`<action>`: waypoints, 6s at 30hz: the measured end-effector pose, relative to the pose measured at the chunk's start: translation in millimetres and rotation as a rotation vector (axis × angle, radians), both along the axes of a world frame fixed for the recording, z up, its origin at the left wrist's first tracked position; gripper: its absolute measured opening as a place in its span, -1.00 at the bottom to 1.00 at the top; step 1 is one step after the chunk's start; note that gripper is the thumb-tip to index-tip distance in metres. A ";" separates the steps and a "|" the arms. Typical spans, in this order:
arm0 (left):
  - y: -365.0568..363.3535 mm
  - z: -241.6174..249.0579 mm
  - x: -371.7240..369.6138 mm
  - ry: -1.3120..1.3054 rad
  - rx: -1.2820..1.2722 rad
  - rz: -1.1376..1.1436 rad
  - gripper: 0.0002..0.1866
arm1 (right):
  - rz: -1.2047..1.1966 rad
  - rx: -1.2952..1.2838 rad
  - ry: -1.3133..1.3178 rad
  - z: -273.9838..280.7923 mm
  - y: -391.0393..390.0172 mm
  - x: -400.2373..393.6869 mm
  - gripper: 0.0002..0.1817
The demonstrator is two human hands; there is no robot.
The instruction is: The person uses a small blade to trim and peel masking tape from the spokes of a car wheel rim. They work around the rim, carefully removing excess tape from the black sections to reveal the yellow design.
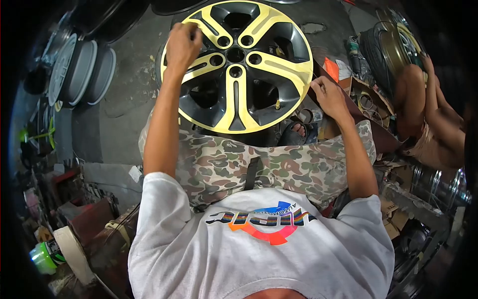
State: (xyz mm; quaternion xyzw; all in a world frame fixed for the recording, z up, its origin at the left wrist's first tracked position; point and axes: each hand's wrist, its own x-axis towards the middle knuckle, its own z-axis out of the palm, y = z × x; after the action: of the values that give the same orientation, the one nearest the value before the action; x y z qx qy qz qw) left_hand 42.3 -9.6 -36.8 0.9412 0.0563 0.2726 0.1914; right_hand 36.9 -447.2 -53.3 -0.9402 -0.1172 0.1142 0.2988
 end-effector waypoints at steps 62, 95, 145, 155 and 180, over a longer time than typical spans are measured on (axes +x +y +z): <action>-180.0 -15.6 -64.6 0.194 -0.081 -0.702 -0.45 | 0.202 0.085 -0.314 9.9 53.3 64.2 -0.53; -183.5 53.4 -81.1 0.533 -0.093 -0.918 -0.73 | 0.279 0.251 -0.229 7.6 41.2 39.7 -0.70; -163.5 -15.4 -65.1 0.433 0.072 -0.565 -0.69 | 0.964 -0.229 -0.417 36.5 108.4 115.0 -0.81; -161.4 -11.8 -66.5 0.476 0.103 -0.571 -0.68 | 0.951 -0.186 -0.349 35.8 104.9 111.1 -0.83; 77.5 0.8 -117.6 0.945 -0.645 0.333 -0.23 | 0.433 0.129 -0.201 -16.4 67.0 102.2 -0.75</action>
State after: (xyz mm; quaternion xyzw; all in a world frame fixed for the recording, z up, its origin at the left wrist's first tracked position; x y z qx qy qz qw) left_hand -75.3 67.8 -36.1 0.8335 0.3621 -0.1801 0.3765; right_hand 139.2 -380.2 -69.7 -0.8788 -0.3521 0.0739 0.3135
